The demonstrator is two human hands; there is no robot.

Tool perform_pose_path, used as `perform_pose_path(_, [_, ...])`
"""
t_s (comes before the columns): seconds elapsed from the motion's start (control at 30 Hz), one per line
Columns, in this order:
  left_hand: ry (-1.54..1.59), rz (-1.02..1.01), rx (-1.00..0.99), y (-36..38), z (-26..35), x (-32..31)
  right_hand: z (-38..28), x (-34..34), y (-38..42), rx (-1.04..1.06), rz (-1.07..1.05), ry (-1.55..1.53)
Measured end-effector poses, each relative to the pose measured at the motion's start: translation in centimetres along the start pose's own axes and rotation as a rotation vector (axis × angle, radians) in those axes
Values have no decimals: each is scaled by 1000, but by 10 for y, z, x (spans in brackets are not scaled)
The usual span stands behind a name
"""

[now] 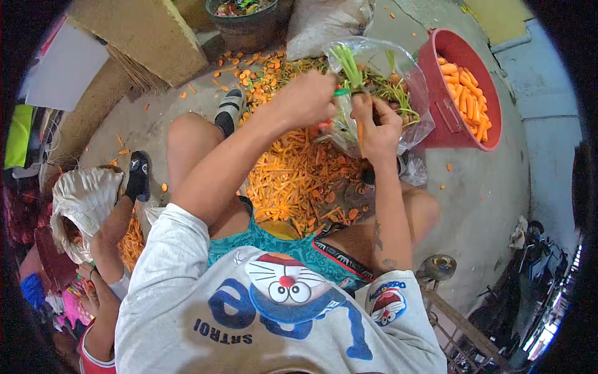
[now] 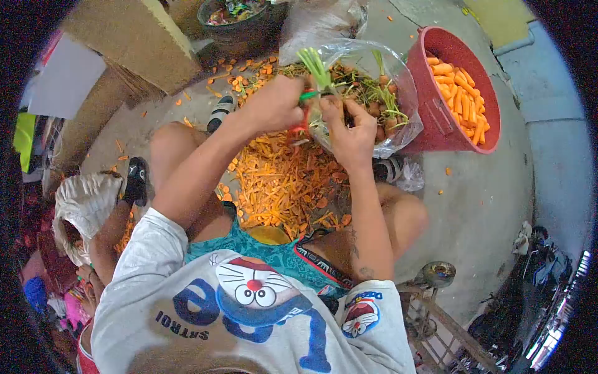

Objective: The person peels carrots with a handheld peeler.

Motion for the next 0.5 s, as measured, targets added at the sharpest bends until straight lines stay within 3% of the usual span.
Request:
perform_pose_path(0.1, [-92,-186,98,-10,-17,-11,2,-4,0,37,-22,60])
perform_pose_path(0.23, [-64,-66,117,-7,-24,-9,4,-7,4,8,-26,25])
perform_pose_path(0.3, [-180,-239,264,-7,-45,-11,-10,3,5,95,28,-66])
perform_pose_path(0.33, [-174,-222,267,-9,-43,-5,-26,13,7,226,70,11])
perform_pose_path(0.37, [-80,-117,208,-8,-36,3,-29,20,6,225,63,16])
perform_pose_path(0.43, [4,-34,135,-7,-30,13,-19,45,9,49,223,-351])
perform_pose_path(0.5, [93,163,61,-4,-31,35,1,55,1,5,140,-510])
Point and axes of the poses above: each hand's wrist, its own y-axis away from the middle knuckle, its own x-axis out of the back of the hand, z = x × y, the point moved 8 cm from there along -y, towards the middle knuckle, and after that the axes turned 7 degrees about -z, right-handed, at the moved point
